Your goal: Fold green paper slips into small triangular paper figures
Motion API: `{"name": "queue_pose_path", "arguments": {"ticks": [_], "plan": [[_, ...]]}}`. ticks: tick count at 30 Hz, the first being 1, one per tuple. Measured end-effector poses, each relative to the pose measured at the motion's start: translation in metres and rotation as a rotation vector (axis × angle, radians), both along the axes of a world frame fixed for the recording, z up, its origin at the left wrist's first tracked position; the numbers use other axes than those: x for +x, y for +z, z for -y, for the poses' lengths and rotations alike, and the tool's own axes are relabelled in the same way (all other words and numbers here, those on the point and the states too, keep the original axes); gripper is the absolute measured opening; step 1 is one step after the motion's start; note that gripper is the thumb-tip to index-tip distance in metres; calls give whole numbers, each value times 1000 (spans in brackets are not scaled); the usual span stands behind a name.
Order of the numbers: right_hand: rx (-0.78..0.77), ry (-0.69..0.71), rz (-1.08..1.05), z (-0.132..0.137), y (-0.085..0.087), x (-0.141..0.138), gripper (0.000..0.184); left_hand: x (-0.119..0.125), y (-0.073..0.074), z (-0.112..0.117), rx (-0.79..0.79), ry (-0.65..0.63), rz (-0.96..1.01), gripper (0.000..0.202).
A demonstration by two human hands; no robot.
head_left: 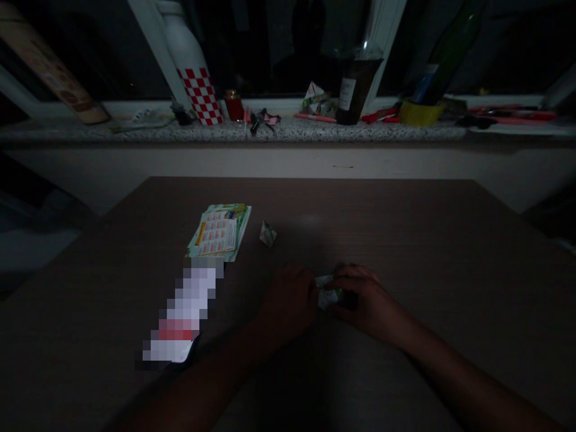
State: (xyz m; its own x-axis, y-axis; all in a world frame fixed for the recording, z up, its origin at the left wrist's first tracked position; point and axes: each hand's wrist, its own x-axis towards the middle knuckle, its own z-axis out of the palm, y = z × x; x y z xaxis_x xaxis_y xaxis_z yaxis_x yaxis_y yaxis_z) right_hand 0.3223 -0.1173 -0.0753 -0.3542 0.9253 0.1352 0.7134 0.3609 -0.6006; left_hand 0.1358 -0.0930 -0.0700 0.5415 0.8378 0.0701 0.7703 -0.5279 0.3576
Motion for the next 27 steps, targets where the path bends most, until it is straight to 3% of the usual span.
{"name": "queue_pose_path", "arguments": {"ticks": [6, 27], "plan": [[-3, -4, 10, 0, 0, 1, 32, 3, 1, 0, -7, 50, -25, 12], [24, 20, 32, 5, 2, 1, 35, 5, 3, 2, 12, 42, -91, 13]]}}
